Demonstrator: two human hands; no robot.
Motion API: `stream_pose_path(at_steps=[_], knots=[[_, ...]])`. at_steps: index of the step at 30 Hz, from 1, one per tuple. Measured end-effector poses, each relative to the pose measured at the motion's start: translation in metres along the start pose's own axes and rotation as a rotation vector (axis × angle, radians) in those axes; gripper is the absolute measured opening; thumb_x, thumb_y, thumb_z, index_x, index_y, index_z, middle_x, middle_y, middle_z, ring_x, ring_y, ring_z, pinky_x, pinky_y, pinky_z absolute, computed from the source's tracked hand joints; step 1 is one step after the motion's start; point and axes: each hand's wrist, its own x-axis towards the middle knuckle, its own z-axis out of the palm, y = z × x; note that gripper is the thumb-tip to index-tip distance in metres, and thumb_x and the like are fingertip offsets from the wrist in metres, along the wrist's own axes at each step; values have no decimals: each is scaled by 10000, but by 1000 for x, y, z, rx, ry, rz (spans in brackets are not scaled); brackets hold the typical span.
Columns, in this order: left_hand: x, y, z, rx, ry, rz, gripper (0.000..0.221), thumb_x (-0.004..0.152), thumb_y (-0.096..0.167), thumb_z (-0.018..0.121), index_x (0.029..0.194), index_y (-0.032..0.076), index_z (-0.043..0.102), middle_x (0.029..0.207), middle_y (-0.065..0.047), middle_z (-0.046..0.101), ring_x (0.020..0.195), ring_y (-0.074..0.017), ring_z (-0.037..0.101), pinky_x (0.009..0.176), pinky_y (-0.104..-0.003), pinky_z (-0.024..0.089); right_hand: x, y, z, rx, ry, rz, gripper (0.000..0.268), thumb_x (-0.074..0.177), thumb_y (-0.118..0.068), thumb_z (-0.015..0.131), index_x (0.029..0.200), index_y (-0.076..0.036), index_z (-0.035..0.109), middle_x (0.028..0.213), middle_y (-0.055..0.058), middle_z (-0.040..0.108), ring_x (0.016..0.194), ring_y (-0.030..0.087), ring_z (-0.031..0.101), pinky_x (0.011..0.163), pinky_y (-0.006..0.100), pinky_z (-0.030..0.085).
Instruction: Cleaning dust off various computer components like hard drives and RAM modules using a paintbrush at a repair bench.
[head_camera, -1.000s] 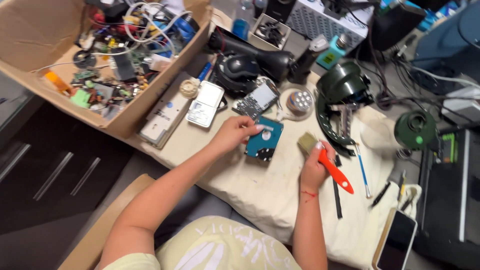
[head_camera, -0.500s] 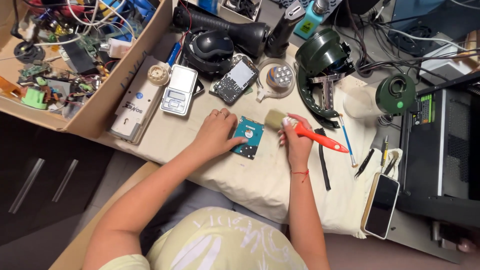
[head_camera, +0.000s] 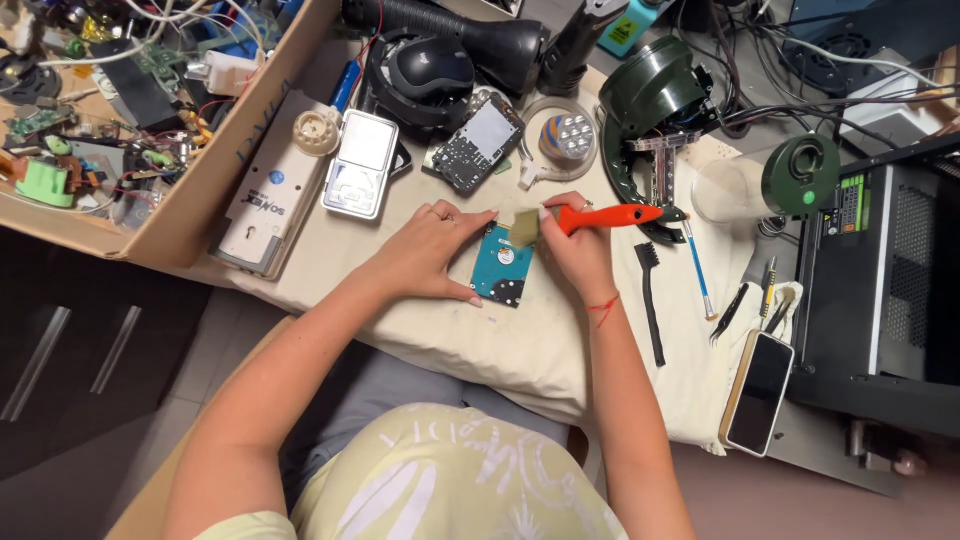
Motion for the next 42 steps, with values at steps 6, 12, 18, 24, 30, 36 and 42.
stream_pose_path(at_steps=[6, 12, 18, 24, 30, 36, 42], knots=[[3, -14, 18, 50, 46, 42, 1236, 606, 667, 850, 1598, 144, 329, 1241, -135, 680, 1225, -302, 506, 1032, -397, 378, -66, -51, 10, 13, -383, 72, 274, 855, -241, 681, 1125, -214, 720, 801, 117, 728, 857, 306, 752, 886, 393, 574], [1, -14, 13, 11, 80, 59, 1237, 621, 744, 815, 1596, 153, 334, 1246, -134, 682, 1209, -301, 521, 1020, -397, 381, -10, -31, 15, -80, -109, -93, 220, 955, -253, 663, 1144, -143, 684, 965, 224, 686, 1068, 430, 671, 1007, 498, 493], [2, -14, 14, 15, 73, 59, 1244, 617, 758, 801, 1594, 149, 330, 1237, -123, 686, 1226, -293, 520, 1038, -399, 379, -53, -47, 22, -126, -169, -15, 278, 991, -345, 630, 1175, -138, 640, 995, 244, 718, 1106, 442, 670, 1040, 533, 466], [1, -9, 10, 8, 51, 64, 1201, 633, 728, 808, 1586, 163, 345, 1262, -111, 667, 1207, -282, 520, 1023, -393, 381, -47, -13, 12, 4, -308, 59, 271, 864, -241, 693, 1132, -207, 713, 856, 138, 678, 871, 336, 709, 856, 448, 552], [1, -10, 10, 2, 52, 59, 1162, 658, 765, 762, 1574, 164, 378, 1329, -98, 648, 1200, -279, 519, 1008, -385, 386, -21, -20, 3, -106, -74, 16, 229, 995, -309, 629, 1138, -132, 652, 972, 247, 691, 1088, 439, 667, 1029, 497, 477], [1, -7, 8, 15, 46, 56, 1134, 642, 758, 757, 1561, 211, 382, 1335, -75, 634, 1218, -269, 507, 1024, -391, 384, -81, -27, 8, 32, -343, 31, 167, 867, -243, 732, 1023, -185, 739, 757, 111, 718, 826, 250, 735, 907, 376, 559], [0, -5, 7, 47, 83, 79, 1069, 678, 772, 728, 1531, 200, 428, 1391, -66, 613, 1192, -265, 516, 993, -382, 391, -22, -27, -11, -60, -22, 1, 134, 965, -177, 608, 1077, -126, 661, 836, 203, 675, 970, 348, 695, 988, 436, 483]])
